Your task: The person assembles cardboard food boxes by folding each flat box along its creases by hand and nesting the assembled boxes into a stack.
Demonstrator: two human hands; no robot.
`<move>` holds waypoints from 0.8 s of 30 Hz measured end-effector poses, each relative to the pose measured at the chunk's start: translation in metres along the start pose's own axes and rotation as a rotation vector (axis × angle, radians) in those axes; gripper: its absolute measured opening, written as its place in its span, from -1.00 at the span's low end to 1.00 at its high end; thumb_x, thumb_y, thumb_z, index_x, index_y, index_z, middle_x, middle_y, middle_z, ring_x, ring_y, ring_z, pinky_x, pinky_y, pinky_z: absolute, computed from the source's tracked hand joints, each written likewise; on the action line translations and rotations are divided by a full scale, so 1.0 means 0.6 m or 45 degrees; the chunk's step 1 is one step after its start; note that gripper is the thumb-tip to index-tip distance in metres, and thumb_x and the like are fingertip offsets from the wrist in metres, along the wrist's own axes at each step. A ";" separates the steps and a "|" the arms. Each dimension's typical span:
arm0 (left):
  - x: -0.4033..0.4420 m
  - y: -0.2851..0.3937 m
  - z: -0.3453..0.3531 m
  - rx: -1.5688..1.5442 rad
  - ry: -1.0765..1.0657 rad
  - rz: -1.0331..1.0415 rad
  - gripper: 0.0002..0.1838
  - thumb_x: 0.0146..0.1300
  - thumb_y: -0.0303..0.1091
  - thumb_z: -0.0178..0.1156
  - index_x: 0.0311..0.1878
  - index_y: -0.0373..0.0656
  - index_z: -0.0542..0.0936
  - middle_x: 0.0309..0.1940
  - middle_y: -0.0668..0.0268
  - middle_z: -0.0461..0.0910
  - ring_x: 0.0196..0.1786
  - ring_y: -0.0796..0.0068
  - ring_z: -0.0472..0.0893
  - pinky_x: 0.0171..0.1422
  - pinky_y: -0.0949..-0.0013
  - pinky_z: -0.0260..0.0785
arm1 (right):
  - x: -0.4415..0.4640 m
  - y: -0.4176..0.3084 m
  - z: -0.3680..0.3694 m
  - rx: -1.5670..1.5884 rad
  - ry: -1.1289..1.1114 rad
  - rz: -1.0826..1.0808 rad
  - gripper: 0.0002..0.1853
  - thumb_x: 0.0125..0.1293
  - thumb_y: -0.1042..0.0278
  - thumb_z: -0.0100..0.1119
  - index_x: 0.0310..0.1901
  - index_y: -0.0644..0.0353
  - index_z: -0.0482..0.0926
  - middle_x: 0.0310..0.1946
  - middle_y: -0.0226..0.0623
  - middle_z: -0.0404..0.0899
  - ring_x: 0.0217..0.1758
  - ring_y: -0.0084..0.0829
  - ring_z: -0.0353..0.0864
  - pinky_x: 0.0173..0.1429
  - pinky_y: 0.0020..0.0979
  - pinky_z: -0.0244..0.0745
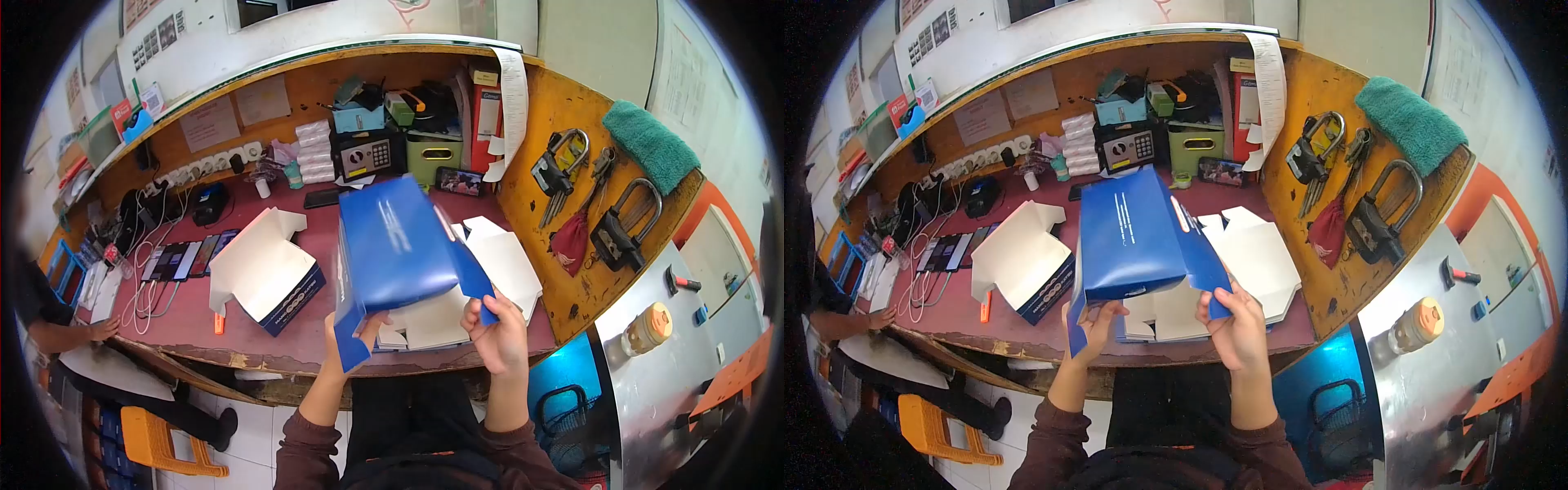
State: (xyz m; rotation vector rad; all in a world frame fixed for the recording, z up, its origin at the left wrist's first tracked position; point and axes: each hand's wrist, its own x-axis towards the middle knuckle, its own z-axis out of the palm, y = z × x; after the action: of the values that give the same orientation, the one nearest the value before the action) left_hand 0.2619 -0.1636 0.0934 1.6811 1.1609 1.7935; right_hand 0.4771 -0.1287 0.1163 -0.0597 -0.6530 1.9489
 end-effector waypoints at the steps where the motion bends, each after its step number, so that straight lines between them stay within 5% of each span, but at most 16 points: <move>1: 0.001 -0.005 0.000 0.120 -0.007 0.132 -0.81 0.06 -0.61 0.17 -0.22 -0.41 0.45 -0.55 0.26 0.58 -0.48 0.57 0.57 -0.36 0.54 0.39 | 0.003 0.012 0.011 -0.331 0.179 -0.157 -0.73 0.21 0.44 -0.04 -0.07 0.35 0.33 -0.37 -0.27 0.48 -0.32 -0.49 0.44 -0.19 -0.48 0.34; 2: -0.001 -0.010 0.003 0.148 0.043 0.171 -0.82 0.07 -0.60 0.16 -0.24 -0.43 0.45 -0.51 0.24 0.58 -0.47 0.57 0.58 -0.37 0.53 0.39 | 0.005 0.020 0.018 -0.661 0.357 -0.315 -0.77 0.22 0.38 -0.04 -0.14 0.33 0.36 -0.38 -0.29 0.48 -0.33 -0.51 0.42 -0.20 -0.49 0.32; 6: -0.002 -0.008 0.005 0.275 0.107 0.211 -0.82 0.08 -0.62 0.15 -0.22 -0.41 0.44 -0.48 0.20 0.58 -0.47 0.51 0.59 -0.38 0.52 0.40 | 0.012 0.033 -0.001 -0.487 0.459 -0.416 -0.84 0.23 0.44 -0.01 -0.18 0.30 0.39 -0.36 -0.31 0.51 -0.28 -0.53 0.48 -0.17 -0.53 0.37; 7: -0.005 -0.022 0.006 0.146 0.116 0.196 -0.78 0.15 -0.49 0.10 -0.17 -0.40 0.40 -0.53 0.21 0.56 -0.51 0.50 0.58 -0.40 0.52 0.40 | 0.013 0.040 -0.008 -0.486 0.462 -0.412 -0.84 0.23 0.44 -0.01 -0.18 0.30 0.39 -0.36 -0.31 0.51 -0.28 -0.53 0.48 -0.17 -0.53 0.37; 11: -0.020 -0.006 0.033 -0.138 0.206 0.071 -0.72 0.25 -0.37 0.01 -0.08 -0.37 0.32 -0.58 0.22 0.51 -0.61 0.50 0.54 -0.56 0.57 0.34 | 0.006 0.103 -0.006 -1.059 0.591 -0.929 -0.82 0.08 0.63 0.15 -0.27 0.24 0.41 -0.36 -0.37 0.50 -0.35 -0.61 0.47 -0.20 -0.60 0.36; 13: -0.027 -0.002 0.065 -0.180 0.190 0.248 -0.76 0.27 -0.38 -0.02 -0.09 -0.35 0.30 -0.60 0.23 0.47 -0.68 0.54 0.49 -0.66 0.58 0.28 | 0.016 0.145 -0.007 -1.071 0.627 -1.183 -0.82 0.08 0.62 0.17 -0.30 0.22 0.39 -0.39 -0.36 0.49 -0.38 -0.61 0.46 -0.23 -0.60 0.36; 15: -0.032 0.001 0.088 -0.352 0.317 0.065 -0.76 0.27 -0.39 -0.03 -0.08 -0.33 0.28 -0.63 0.26 0.44 -0.72 0.57 0.44 -0.68 0.57 0.25 | 0.018 0.155 0.024 -1.022 0.632 -1.050 -0.82 0.10 0.58 0.16 -0.32 0.15 0.37 -0.44 -0.40 0.47 -0.42 -0.61 0.43 -0.30 -0.59 0.36; 17: -0.030 -0.004 0.090 -0.365 0.302 0.048 -0.76 0.27 -0.39 -0.03 -0.07 -0.31 0.27 -0.66 0.29 0.42 -0.75 0.59 0.38 -0.68 0.58 0.22 | 0.025 0.161 0.050 -0.201 0.529 -0.567 -0.82 0.12 0.57 0.14 -0.31 0.09 0.37 -0.48 -0.45 0.44 -0.47 -0.60 0.39 -0.41 -0.60 0.32; 18: -0.030 -0.006 0.089 -0.449 0.275 0.009 -0.78 0.27 -0.40 -0.03 -0.10 -0.31 0.29 -0.65 0.28 0.43 -0.75 0.60 0.37 -0.69 0.58 0.20 | 0.028 0.156 0.041 -0.131 0.418 -0.347 -0.79 0.12 0.60 0.11 -0.27 0.02 0.40 -0.51 -0.48 0.42 -0.52 -0.63 0.33 -0.48 -0.62 0.26; 21: -0.021 0.008 0.069 -0.469 0.226 -0.205 -0.84 0.29 -0.33 -0.05 -0.20 -0.22 0.37 -0.50 0.30 0.47 -0.59 0.57 0.44 -0.60 0.53 0.21 | 0.037 0.128 0.033 0.022 0.425 -0.319 -0.76 0.12 0.63 0.09 -0.27 -0.01 0.42 -0.52 -0.48 0.41 -0.53 -0.66 0.30 -0.50 -0.63 0.23; 23: -0.007 0.021 0.052 -1.588 0.361 -0.675 -0.81 0.29 -0.24 -0.09 -0.22 -0.12 0.43 -0.35 0.36 0.49 -0.35 0.49 0.48 -0.42 0.48 0.25 | 0.037 0.118 0.043 0.003 0.366 -0.315 -0.75 0.10 0.64 0.10 -0.25 0.00 0.45 -0.48 -0.48 0.44 -0.49 -0.69 0.33 -0.46 -0.65 0.25; 24: -0.014 0.000 0.033 -1.962 0.330 -0.730 -0.75 0.23 -0.24 -0.06 -0.06 -0.07 0.42 -0.27 0.37 0.47 -0.16 0.48 0.39 -0.26 0.34 0.23 | 0.041 0.116 0.055 -0.127 0.505 -0.443 -0.74 0.09 0.65 0.10 -0.24 0.02 0.46 -0.44 -0.48 0.46 -0.44 -0.68 0.37 -0.41 -0.64 0.28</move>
State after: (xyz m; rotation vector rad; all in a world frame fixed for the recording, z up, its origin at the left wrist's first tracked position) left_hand 0.2824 -0.1645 0.0865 0.1861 0.0398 1.6581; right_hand 0.3978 -0.1437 0.1179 -0.3620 -0.4588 1.5111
